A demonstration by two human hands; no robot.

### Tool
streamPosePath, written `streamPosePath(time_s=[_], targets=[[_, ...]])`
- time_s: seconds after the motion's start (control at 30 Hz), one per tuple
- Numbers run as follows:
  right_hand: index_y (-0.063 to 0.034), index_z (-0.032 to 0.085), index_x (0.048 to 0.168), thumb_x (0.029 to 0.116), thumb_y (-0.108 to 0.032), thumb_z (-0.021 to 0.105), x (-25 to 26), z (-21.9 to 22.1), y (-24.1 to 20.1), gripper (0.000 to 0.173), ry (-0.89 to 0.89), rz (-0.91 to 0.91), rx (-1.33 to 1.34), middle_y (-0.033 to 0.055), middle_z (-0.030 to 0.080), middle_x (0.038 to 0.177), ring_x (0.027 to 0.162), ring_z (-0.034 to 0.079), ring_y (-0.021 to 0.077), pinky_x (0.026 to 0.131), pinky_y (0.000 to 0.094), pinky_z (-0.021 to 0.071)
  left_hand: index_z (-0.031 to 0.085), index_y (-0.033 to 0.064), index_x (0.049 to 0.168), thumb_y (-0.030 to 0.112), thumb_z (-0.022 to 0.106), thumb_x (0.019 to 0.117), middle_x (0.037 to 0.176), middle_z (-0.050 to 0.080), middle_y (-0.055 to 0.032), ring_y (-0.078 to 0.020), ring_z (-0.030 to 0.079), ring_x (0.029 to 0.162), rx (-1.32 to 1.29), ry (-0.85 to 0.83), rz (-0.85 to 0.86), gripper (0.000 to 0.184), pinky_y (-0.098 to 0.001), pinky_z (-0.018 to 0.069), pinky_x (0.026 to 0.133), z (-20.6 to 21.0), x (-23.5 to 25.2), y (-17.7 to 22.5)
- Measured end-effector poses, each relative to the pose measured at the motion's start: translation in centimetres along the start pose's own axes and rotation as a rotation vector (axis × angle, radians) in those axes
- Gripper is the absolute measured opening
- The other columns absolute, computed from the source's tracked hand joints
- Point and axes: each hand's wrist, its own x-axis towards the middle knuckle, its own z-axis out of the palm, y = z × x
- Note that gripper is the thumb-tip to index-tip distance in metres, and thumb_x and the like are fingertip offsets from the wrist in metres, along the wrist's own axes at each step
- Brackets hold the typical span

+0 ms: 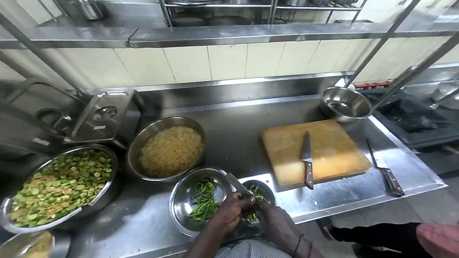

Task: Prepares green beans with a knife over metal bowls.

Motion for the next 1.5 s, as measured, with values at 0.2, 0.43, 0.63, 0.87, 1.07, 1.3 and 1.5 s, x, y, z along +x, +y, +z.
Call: streamPosePath(time_s=[0.2, 0.43, 0.63, 0.87, 1.07, 1.3, 1.5], targets=[[-0.0075, 0.060, 0.132, 0.1078, -0.037, 0.044, 0.0, 0.2, 0.3, 0.041, 0.144, 0.025, 0.109, 0.0156, 0.071, 0.096, 0.093, 0.070, 0.0336, 0.086, 0.0524, 0.0544, 0.061, -0.0068, 0.115, -0.002, 0.058, 0.0999, 0.099, 0.071, -0.0182, -0.0283, 0.073, 0.090, -0.061, -0.005, 0.071, 0.016, -0.0444, 0.0616, 0.086, -0.1, -0.2, 0.0], [-0.0059, 0.062, 0.123, 0.1082, -0.038, 0.043, 0.0, 0.0, 0.2, 0.040, 0.117, 0.051, 0.086, 0.0153, 0.069, 0.094, 0.092, 0.070, 0.0334, 0.084, 0.0520, 0.0543, 0.065, -0.0085, 0.097, -0.002, 0.063, 0.0976, 0.092, 0.073, -0.0204, -0.0302, 0.075, 0.085, 0.000, 0.078, 0.116, 0.006, -0.0443, 0.0630, 0.085, -0.1, -0.1, -0.2], [-0.0057, 0.064, 0.123, 0.1079, -0.037, 0.043, 0.2, 0.3, -0.2, 0.040, 0.049, 0.025, 0.049, 0.0179, 0.070, 0.101, 0.100, 0.069, 0.0354, 0.088, 0.0541, 0.0536, 0.065, -0.0056, 0.097, 0.002, 0.068, 0.0958, 0.087, 0.071, -0.0155, -0.0232, 0.071, 0.078, 0.021, 0.042, 0.038, 0.008, -0.0386, 0.0618, 0.077, -0.2, 0.1, -0.9], [-0.0036, 0.065, 0.125, 0.1064, -0.032, 0.048, 0.2, 1.4, 1.3, 0.038, 0.366, -0.029, 0.251, 0.0124, 0.069, 0.084, 0.079, 0.069, 0.0298, 0.076, 0.0505, 0.0559, 0.065, -0.0075, 0.105, 0.003, 0.059, 0.1017, 0.102, 0.073, -0.0220, -0.0302, 0.074, 0.089, -0.079, 0.084, 0.091, 0.013, -0.0423, 0.0617, 0.084, -0.1, -0.5, -0.3], [-0.0106, 0.066, 0.117, 0.0935, -0.056, 0.065, 1.7, 1.5, 3.7, 0.051, 0.313, 0.040, 0.635, 0.0038, 0.064, 0.077, 0.059, 0.062, 0.0183, 0.057, 0.0405, 0.0561, 0.064, -0.0045, 0.111, 0.007, 0.056, 0.1040, 0.106, 0.072, -0.0197, -0.0273, 0.072, 0.089, -0.093, 0.061, 0.050, 0.016, -0.0398, 0.0604, 0.084, 0.2, -0.9, -0.3], [-0.0070, 0.067, 0.093, 0.1036, -0.043, 0.055, 1.8, 2.1, 2.9, 0.039, 0.296, -0.021, 0.704, 0.0018, 0.056, 0.066, 0.054, 0.053, 0.0151, 0.054, 0.0361, 0.0478, 0.071, -0.0025, 0.107, 0.006, 0.066, 0.0977, 0.097, 0.072, -0.0082, -0.0142, 0.069, 0.087, 0.299, -0.060, 0.206, 0.014, -0.0311, 0.0589, 0.083, 1.1, -1.3, -1.2], [-0.0086, 0.059, 0.086, 0.1069, -0.045, 0.048, 1.7, 2.0, 3.4, 0.044, 0.095, 0.007, 0.837, 0.0006, 0.047, 0.059, 0.043, 0.042, 0.0118, 0.042, 0.0286, 0.0397, 0.077, 0.0025, 0.105, 0.013, 0.063, 0.0998, 0.102, 0.073, -0.0072, -0.0106, 0.067, 0.095, 0.823, -0.064, 0.635, 0.019, -0.0296, 0.0552, 0.090, 0.0, -0.7, -2.4]])
